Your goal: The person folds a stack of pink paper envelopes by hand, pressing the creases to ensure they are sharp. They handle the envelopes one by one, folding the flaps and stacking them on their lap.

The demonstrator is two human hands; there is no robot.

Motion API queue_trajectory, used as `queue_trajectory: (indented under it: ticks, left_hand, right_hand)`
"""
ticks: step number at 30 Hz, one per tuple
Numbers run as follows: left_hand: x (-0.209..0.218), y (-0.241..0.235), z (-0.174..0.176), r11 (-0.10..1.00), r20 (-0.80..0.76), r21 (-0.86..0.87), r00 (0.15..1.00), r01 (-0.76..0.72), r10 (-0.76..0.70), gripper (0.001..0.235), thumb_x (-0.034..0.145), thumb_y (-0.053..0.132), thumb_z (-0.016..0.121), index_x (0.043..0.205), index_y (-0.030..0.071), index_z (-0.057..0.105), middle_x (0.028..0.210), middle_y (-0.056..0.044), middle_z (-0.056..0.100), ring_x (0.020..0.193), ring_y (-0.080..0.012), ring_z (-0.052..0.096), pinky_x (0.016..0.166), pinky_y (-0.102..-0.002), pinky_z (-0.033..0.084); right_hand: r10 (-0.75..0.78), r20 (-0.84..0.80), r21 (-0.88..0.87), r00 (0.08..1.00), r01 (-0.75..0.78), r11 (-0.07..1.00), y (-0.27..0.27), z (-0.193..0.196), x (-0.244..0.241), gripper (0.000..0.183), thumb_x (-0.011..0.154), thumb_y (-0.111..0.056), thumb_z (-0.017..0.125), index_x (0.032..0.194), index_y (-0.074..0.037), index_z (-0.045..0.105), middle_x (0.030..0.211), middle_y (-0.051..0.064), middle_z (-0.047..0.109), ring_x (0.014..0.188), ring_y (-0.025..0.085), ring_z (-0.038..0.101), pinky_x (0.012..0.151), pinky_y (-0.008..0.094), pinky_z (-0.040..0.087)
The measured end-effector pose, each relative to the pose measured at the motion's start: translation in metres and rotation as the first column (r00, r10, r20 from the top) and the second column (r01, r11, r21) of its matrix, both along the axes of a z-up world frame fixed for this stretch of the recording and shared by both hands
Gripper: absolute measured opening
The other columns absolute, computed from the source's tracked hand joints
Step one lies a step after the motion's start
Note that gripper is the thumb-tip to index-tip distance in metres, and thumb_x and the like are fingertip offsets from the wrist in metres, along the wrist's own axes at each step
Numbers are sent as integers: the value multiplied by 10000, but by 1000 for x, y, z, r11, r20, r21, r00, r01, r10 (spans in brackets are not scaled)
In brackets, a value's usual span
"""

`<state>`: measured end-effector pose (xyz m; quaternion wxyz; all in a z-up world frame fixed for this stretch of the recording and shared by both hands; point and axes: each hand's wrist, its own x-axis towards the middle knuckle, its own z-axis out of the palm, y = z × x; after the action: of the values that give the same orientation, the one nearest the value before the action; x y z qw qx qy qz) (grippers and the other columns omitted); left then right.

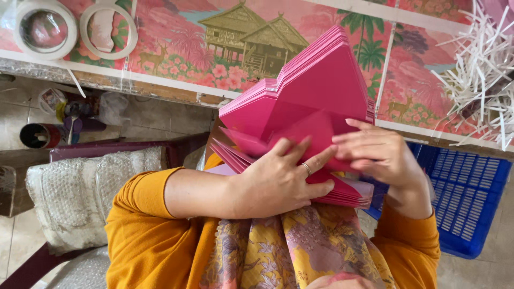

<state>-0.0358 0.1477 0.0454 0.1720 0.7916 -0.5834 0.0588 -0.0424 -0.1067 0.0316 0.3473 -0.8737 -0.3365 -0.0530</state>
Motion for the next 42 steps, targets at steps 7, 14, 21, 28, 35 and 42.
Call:
queue_trajectory:
  ticks: [7, 14, 21, 28, 35, 42]
  left_hand:
    - [-3, -1, -3, 996, -9, -8, 996, 86, -87, 472, 754, 396, 672, 1144, 148, 572, 798, -21, 689, 969, -267, 592, 898, -449, 416]
    - [-5, -4, -1, 987, 88, 158, 996, -14, 0, 996, 651, 753, 687, 1463, 361, 264, 1285, -160, 598, 719, -174, 659, 612, -283, 506]
    - [-4, -3, -1, 998, -61, 66, 998, 17, -13, 549, 655, 532, 731, 1147, 307, 640, 1289, -81, 598, 1323, -476, 368, 1030, -738, 210]
    - [-11, -6, -15, 1000, -107, -22, 994, 8, -10, 705, 745, 431, 733, 1343, 170, 465, 856, -165, 688, 744, -295, 694, 681, -360, 515]
    - [-5, -7, -10, 997, -57, -8, 995, -78, 78, 537, 645, 538, 738, 1121, 308, 645, 1449, -196, 396, 1264, -524, 422, 988, -649, 333]
    - [-9, -6, -14, 999, -103, -39, 994, 28, -32, 617, 772, 437, 667, 1271, 97, 539, 737, -142, 668, 646, -287, 668, 653, -400, 472]
  right_hand:
    - [-112, 410, -286, 905, 244, 927, -5, -47, 12, 402, 902, -77, 729, 1264, 13, 578, 1339, 149, 539, 1311, 319, 437, 1145, 556, 249]
    - [-143, -37, 217, 989, 147, 965, 4, 4, -4, 450, 1019, -269, 332, 956, 34, 658, 1042, 141, 663, 1162, 357, 596, 1215, 587, 269]
    - [-213, 371, -7, 904, 232, 973, 10, -30, -4, 103, 874, -83, 677, 959, -86, 734, 1070, 75, 717, 1075, 264, 654, 1127, 469, 324]
    - [-227, 418, 29, 880, 237, 971, -2, -41, 21, 212, 889, -124, 678, 1047, 15, 706, 1107, 159, 677, 1082, 365, 623, 1030, 515, 419]
    - [25, -53, 266, 998, -11, 964, 9, -1, -10, 117, 771, -180, 741, 782, -66, 717, 850, 89, 725, 904, 343, 694, 961, 568, 452]
    - [-241, 494, -89, 835, 324, 942, -2, -59, 21, 414, 854, -182, 739, 1222, -16, 650, 1360, 119, 570, 1331, 297, 434, 1124, 455, 267]
